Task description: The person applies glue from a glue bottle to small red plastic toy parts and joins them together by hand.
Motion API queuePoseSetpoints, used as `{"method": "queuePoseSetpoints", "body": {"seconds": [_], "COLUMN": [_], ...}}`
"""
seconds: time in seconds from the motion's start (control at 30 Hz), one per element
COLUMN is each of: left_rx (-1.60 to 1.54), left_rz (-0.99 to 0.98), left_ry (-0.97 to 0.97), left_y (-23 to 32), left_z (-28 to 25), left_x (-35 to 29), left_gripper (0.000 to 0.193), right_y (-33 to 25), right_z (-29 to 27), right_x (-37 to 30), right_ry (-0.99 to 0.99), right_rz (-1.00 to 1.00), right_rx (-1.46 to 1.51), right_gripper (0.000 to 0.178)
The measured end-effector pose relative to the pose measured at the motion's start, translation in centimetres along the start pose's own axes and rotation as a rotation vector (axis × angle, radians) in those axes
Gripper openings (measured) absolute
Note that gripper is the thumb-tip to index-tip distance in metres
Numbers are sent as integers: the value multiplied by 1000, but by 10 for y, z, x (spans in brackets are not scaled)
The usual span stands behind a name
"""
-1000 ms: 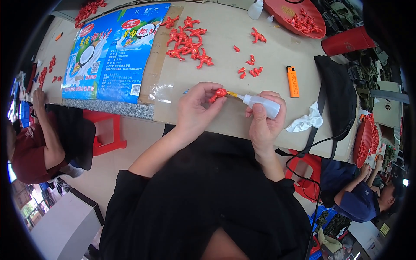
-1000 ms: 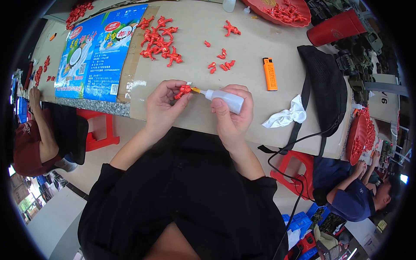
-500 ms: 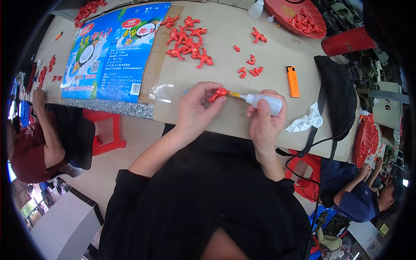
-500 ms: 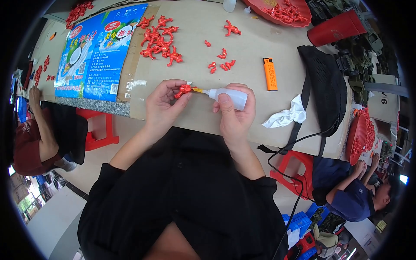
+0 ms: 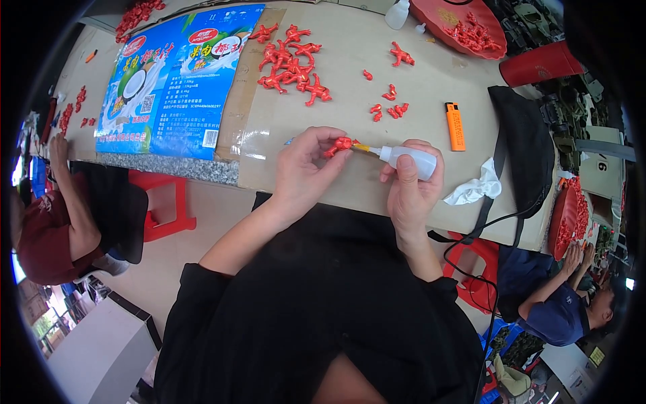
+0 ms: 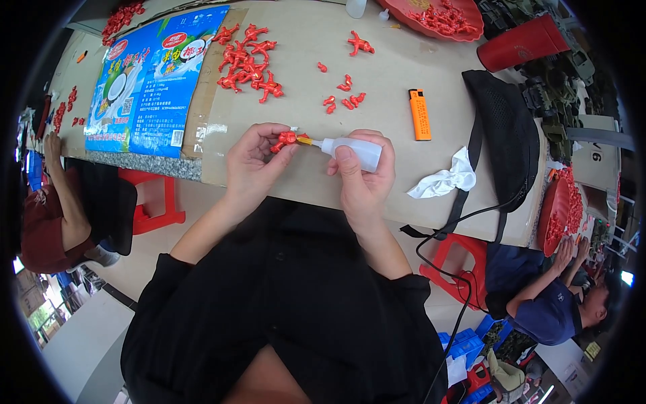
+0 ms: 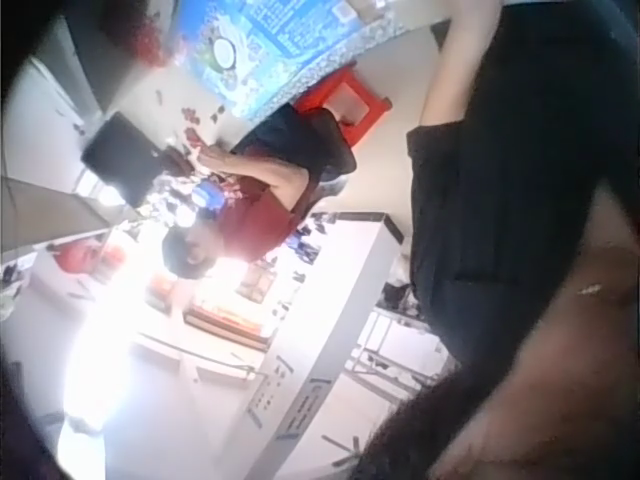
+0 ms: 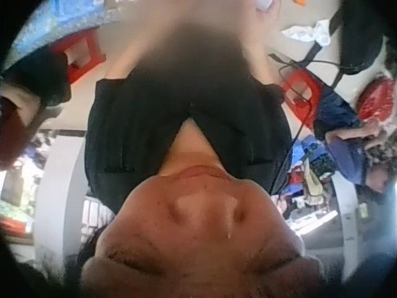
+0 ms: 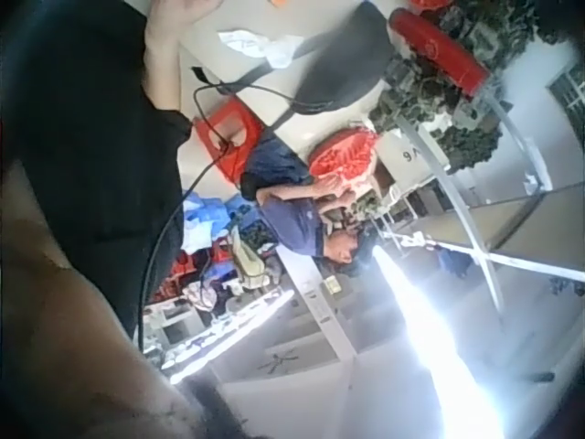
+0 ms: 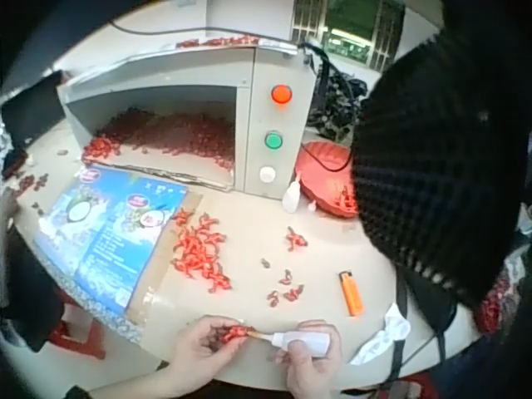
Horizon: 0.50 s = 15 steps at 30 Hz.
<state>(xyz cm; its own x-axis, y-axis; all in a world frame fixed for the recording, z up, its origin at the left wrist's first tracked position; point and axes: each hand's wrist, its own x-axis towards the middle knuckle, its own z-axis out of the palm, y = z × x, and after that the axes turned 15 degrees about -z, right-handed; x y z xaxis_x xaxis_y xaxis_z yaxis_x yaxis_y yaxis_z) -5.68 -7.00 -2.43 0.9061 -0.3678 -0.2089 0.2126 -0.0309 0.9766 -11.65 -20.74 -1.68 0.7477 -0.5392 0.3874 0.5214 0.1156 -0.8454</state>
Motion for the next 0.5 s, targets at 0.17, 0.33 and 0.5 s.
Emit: {"method": "queuePoseSetpoints", "body": {"seconds": [0.17,0.33,0.5], "left_rx": [-20,-37,-44], "left_rz": [4,15,5], "left_ry": [-32,-14,-10], "left_y": [3,1,2], "left_z": [-1,0,0], "left_x": [-1,1,1], "left_gripper": [22,19,20], "right_y": [-2,1,3], "right_z": [4,6,5], "right_x": [-3,-8,-7], "right_ry": [36,23,22], "right_rz": [4,22,22], "right_rx": [101,89,83], "right_gripper": [20,21,22]}}
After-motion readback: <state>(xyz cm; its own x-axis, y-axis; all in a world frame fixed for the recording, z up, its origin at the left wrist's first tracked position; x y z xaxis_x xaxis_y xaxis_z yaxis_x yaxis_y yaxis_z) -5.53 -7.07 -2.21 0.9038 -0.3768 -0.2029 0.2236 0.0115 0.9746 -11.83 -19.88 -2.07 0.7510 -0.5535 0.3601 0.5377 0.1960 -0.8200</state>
